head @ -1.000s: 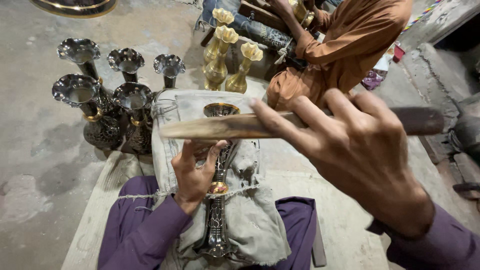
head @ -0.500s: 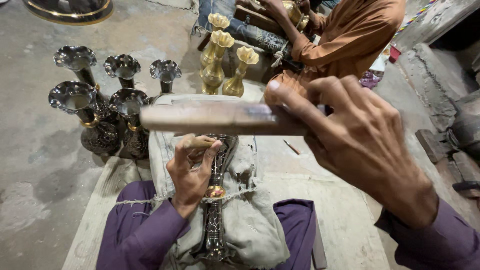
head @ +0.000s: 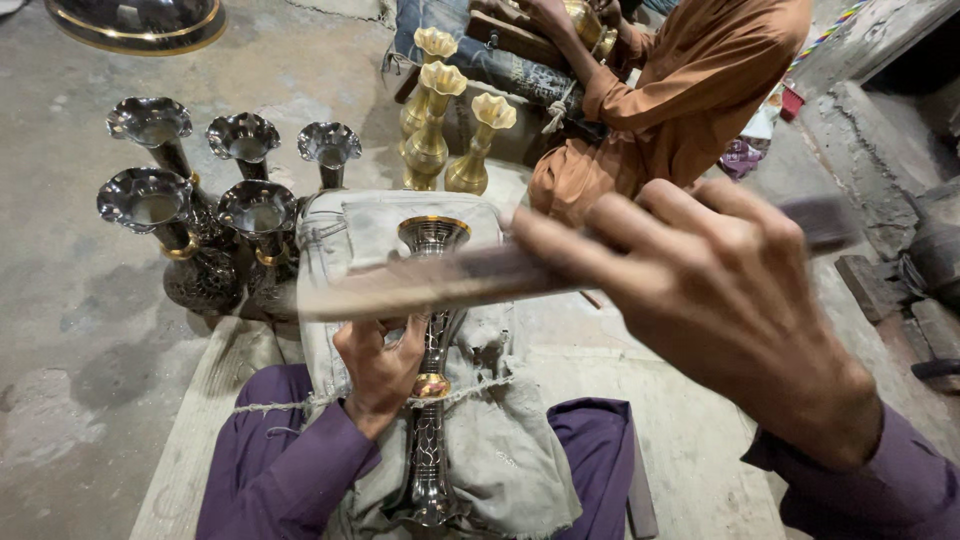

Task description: The person sits on the floor holding a small punch against an engraved metal vase resting on a cloth cushion and repeatedly strikes the punch with a wooden mallet, repositioning the punch along the vase's decorated surface to work the metal. Finished metal and brass vases stand nearby while another person works in the background.

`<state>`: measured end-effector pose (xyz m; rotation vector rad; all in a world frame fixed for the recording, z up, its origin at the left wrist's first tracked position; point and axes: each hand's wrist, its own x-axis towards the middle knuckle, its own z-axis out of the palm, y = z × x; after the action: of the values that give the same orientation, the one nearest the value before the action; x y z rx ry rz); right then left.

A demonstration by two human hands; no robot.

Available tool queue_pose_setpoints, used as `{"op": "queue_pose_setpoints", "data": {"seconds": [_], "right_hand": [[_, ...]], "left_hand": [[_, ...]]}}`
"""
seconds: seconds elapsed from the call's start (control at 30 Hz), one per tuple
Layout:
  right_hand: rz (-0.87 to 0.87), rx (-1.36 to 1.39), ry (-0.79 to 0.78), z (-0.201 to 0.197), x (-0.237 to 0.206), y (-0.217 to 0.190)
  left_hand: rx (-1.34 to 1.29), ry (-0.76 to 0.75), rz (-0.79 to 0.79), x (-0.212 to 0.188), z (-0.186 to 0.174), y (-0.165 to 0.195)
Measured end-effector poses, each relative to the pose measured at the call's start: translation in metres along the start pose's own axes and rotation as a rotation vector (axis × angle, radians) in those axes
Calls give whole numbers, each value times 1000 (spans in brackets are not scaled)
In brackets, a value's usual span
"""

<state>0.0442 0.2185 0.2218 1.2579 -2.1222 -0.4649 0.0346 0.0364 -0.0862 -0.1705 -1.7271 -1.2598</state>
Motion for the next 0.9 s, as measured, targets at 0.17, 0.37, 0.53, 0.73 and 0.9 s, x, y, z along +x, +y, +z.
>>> {"op": "queue_pose_setpoints", "data": {"seconds": [0.17,0.37,0.53,0.73,0.9], "right_hand": [[39,188,68,1,0,-1],[-6,-199,140,7,2,-1],[44,-137,35,8,-7,4],[104,-35,77,26,-19,19],[66,90,96,25,-23,22]], "left_hand": [[267,84,152,12,2,11],[-121,-62,-127,20,-3,23],[-99,-79,-99,28,-4,31],[-48,-78,-87,30,-7,38],[-54,-89,-114,31,-9,39]]}}
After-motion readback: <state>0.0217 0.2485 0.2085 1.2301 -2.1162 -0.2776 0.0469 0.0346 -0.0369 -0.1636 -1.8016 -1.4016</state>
